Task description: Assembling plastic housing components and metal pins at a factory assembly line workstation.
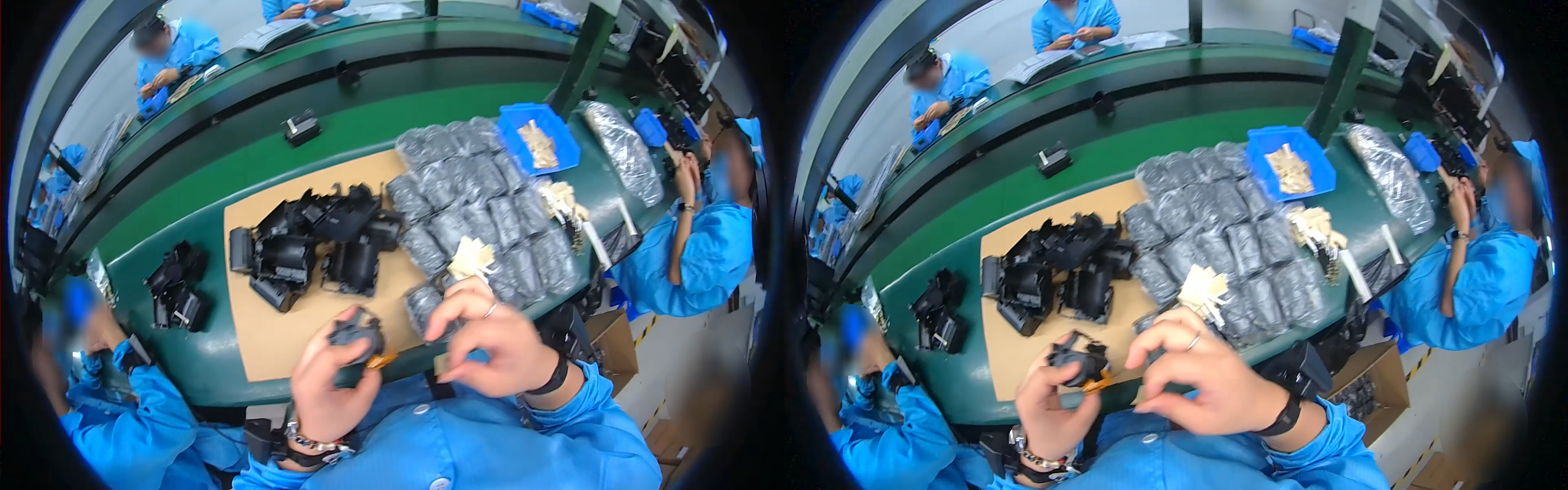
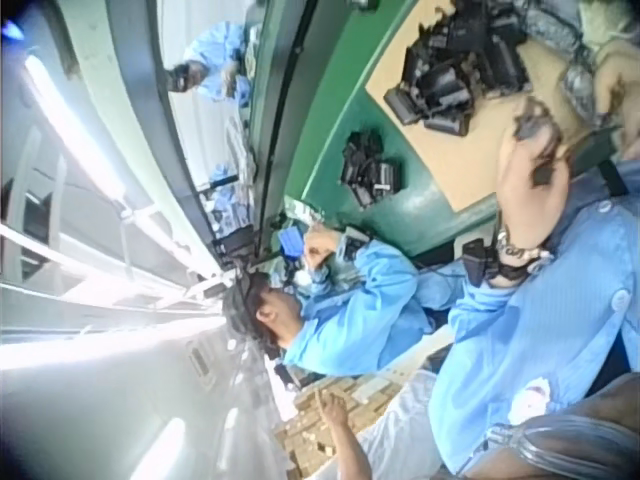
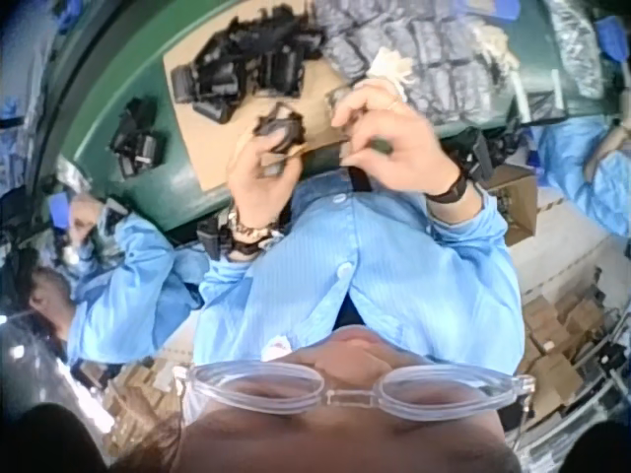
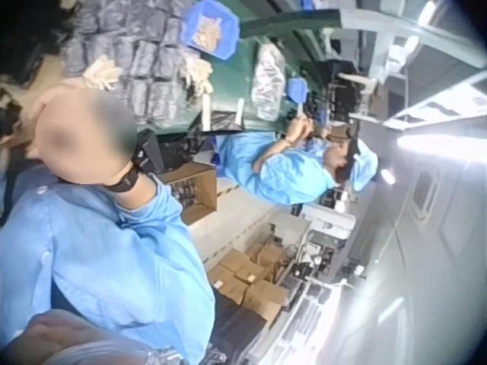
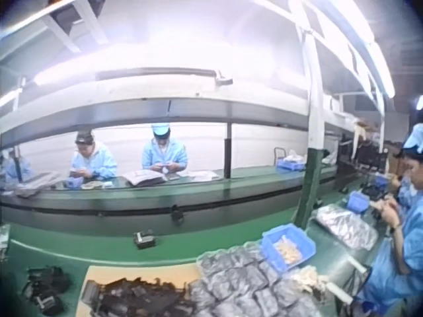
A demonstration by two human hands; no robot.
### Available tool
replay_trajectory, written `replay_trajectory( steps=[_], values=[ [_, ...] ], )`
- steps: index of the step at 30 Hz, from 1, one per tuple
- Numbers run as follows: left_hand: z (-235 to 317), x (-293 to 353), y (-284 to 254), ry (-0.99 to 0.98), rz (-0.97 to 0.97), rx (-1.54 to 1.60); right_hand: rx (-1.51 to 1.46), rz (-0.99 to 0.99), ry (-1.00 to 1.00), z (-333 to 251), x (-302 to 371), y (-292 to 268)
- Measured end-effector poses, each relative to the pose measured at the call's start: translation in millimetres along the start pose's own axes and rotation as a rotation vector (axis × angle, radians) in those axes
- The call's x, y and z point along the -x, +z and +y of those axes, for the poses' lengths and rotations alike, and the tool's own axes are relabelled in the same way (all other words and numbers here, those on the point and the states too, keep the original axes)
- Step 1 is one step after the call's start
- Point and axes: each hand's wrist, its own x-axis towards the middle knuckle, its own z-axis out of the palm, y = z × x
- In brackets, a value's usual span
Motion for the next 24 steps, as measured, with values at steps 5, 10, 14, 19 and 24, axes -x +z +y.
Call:
replay_trajectory(
  steps=[5, 10, 14, 19, 24],
  values=[
    [-18.3, 10.8, -20.1, -0.267, 0.062, 0.33, 0.219, 0.832, 0.182, 37.8, -18.7, -97.0],
    [-9.8, 1.4, -18.3, -0.175, 0.1, 0.565, 1.082, 0.651, 0.36, 112.1, -8.9, -194.4],
    [-27.1, 16.3, -10.8, -0.123, 0.267, 0.822, 0.726, 0.538, 0.053, 41.6, -22.4, -81.7],
    [-27.9, 21.4, 6.5, -0.211, 0.309, 1.199, 0.178, -0.013, 0.223, -9.0, -8.6, 51.5],
    [-26.9, 26.0, 2.6, -0.132, 0.182, 1.052, -0.773, 0.208, 0.413, 9.9, -4.0, 87.8]
  ],
)
